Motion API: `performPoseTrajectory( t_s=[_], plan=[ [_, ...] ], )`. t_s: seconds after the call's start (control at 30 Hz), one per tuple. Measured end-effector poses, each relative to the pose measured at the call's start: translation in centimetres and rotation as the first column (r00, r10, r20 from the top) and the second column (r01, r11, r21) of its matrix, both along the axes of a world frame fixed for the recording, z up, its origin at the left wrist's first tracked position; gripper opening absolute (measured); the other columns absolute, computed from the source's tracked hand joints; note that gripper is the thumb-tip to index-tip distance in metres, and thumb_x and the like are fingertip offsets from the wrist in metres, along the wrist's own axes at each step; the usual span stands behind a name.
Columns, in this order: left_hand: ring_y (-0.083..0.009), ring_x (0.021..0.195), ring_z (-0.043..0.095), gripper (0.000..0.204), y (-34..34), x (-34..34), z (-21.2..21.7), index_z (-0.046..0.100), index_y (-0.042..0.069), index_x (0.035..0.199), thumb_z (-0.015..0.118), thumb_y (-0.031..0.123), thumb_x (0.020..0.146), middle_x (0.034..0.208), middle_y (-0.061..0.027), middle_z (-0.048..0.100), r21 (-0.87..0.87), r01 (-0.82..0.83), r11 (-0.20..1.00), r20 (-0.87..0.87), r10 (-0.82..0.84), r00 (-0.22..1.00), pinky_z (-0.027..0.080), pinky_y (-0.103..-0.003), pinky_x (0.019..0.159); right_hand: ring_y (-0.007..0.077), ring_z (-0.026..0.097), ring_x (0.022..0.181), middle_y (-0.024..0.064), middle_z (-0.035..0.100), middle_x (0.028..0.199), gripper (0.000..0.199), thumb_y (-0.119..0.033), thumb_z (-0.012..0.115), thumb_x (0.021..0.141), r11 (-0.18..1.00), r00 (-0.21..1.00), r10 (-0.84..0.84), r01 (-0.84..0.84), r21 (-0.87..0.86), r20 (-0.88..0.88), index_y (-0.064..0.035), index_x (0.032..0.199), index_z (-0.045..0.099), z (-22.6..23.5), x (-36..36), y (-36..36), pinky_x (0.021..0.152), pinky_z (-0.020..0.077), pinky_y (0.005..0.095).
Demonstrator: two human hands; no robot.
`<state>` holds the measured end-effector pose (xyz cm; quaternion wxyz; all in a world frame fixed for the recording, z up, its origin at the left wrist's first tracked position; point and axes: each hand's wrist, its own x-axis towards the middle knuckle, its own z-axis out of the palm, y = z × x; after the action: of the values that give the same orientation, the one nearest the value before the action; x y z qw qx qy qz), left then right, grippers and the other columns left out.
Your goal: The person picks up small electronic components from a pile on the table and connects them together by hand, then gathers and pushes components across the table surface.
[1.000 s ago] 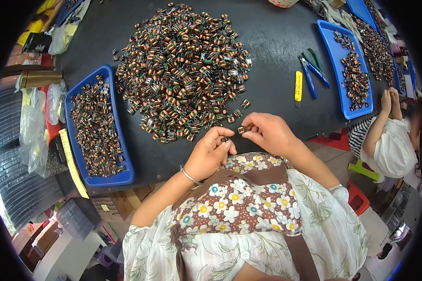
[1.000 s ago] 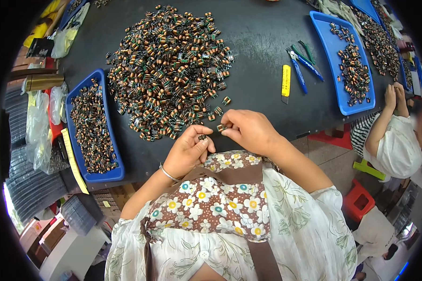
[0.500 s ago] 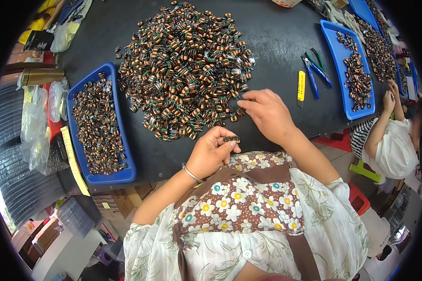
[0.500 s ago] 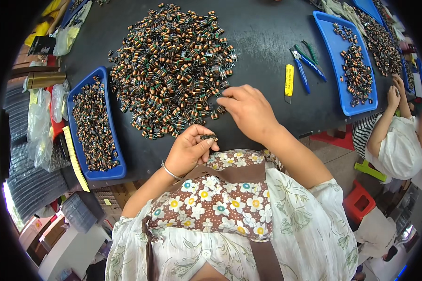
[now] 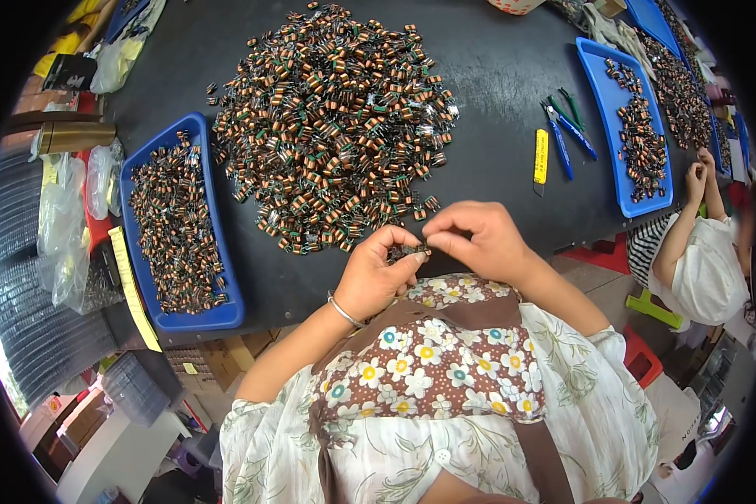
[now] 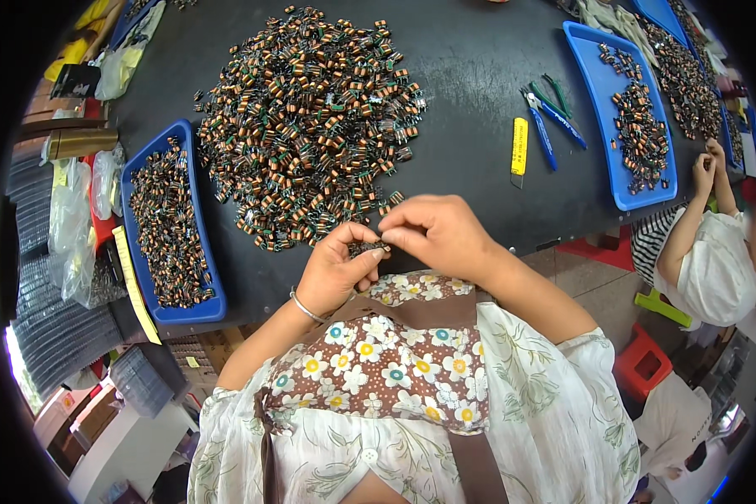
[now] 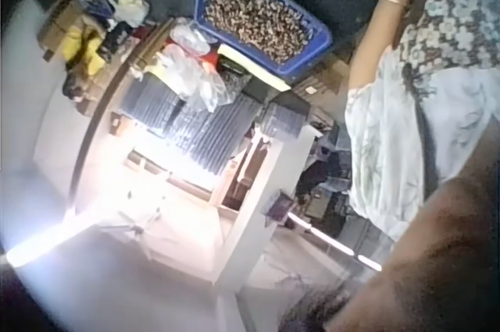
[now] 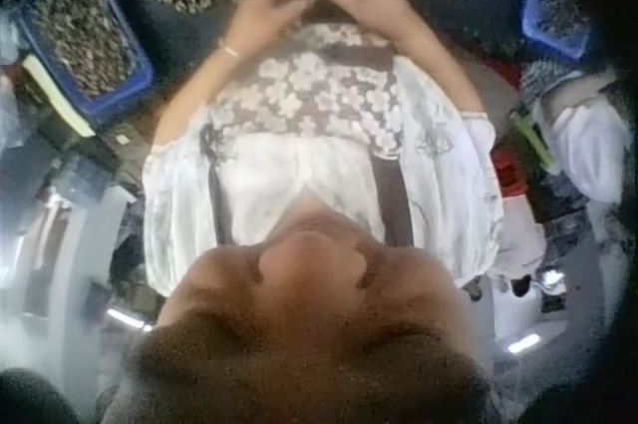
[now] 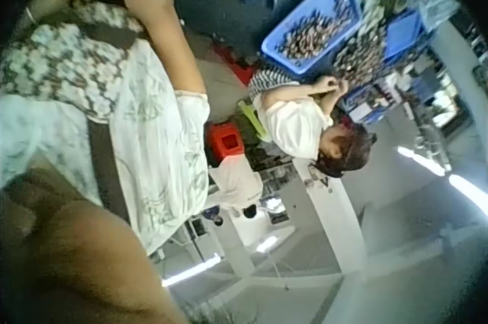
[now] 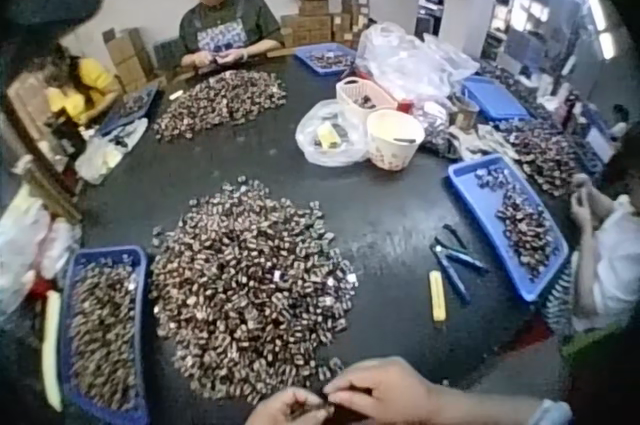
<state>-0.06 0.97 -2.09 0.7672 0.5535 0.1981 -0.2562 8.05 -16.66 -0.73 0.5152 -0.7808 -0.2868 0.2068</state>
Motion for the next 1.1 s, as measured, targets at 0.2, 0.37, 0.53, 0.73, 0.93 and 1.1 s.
performPoseTrajectory(
  t_s=[0.2,0.37,0.53,0.73,0.93,1.1],
  plan=[
    [-0.0032,0.053,0.051,0.013,-0.1,-0.2,0.0,0.053,0.004,0.092,0.063,0.006,0.083,0.075,-0.0001,0.055,-0.012,-0.063,0.998,-0.01,0.062,0.998,0.039,-0.017,0.042,0.0268,0.059,0.08,0.006,0.064,0.091,0.015,-0.001,0.066,0.071,0.99,0.875,0.025,0.045,-0.133,0.484,-0.0042,0.085,0.063,-2.9,1.8,0.1,0.073,0.0476,0.0333],
    [-0.0028,0.056,0.051,0.013,0.2,-0.5,-0.2,0.053,0.004,0.09,0.063,0.005,0.082,0.079,-0.0014,0.057,0.071,-0.038,0.997,-0.007,0.039,0.999,0.04,-0.018,0.046,0.0197,0.059,0.077,0.0077,0.062,0.087,0.015,0.0,0.066,0.074,0.997,0.999,0.046,-0.044,-0.071,0.02,-0.0034,0.089,0.065,-0.7,1.1,-0.2,0.069,0.0469,0.0293],
    [-0.0027,0.06,0.051,0.014,0.0,-0.3,-0.6,0.055,0.002,0.091,0.063,0.003,0.08,0.084,-0.0014,0.058,0.126,-0.037,0.991,0.147,0.018,0.989,0.042,-0.018,0.053,0.0188,0.06,0.072,0.0088,0.061,0.08,0.016,-0.004,0.065,0.077,0.994,0.989,0.11,-0.108,0.026,-0.099,-0.0035,0.093,0.067,0.6,0.1,0.2,0.063,0.0474,0.0289],
    [-0.0026,0.061,0.051,0.013,0.3,-0.3,0.1,0.056,0.001,0.091,0.063,0.002,0.08,0.083,-0.0005,0.057,0.104,-0.036,0.994,0.052,0.03,0.998,0.043,-0.018,0.055,0.0167,0.058,0.067,0.0072,0.059,0.08,0.012,-0.004,0.065,0.076,0.979,0.989,-0.073,0.096,-0.181,0.13,-0.0019,0.087,0.064,-1.0,0.5,0.9,0.06,0.0461,0.0285],
    [-0.0022,0.061,0.051,0.011,0.3,-0.5,0.1,0.055,0.001,0.089,0.063,0.001,0.08,0.08,0.0004,0.056,0.103,-0.066,0.993,0.078,0.058,0.995,0.041,-0.017,0.053,0.0174,0.057,0.065,0.0066,0.057,0.076,0.014,-0.004,0.069,0.071,0.982,0.962,-0.014,0.064,-0.176,0.274,-0.0033,0.082,0.06,-2.1,0.4,1.1,0.057,0.0461,0.0282],
    [-0.0026,0.064,0.051,0.012,0.5,-0.3,-0.1,0.054,0.002,0.09,0.062,0.001,0.081,0.081,-0.0002,0.056,0.081,-0.078,0.994,0.038,0.076,0.996,0.042,-0.018,0.053,0.0086,0.055,0.063,0.004,0.059,0.074,0.015,-0.004,0.07,0.073,1.0,0.988,-0.001,-0.002,-0.018,-0.154,0.0,0.082,0.059,-0.1,-0.3,0.4,0.058,0.0448,0.0227]
  ],
)
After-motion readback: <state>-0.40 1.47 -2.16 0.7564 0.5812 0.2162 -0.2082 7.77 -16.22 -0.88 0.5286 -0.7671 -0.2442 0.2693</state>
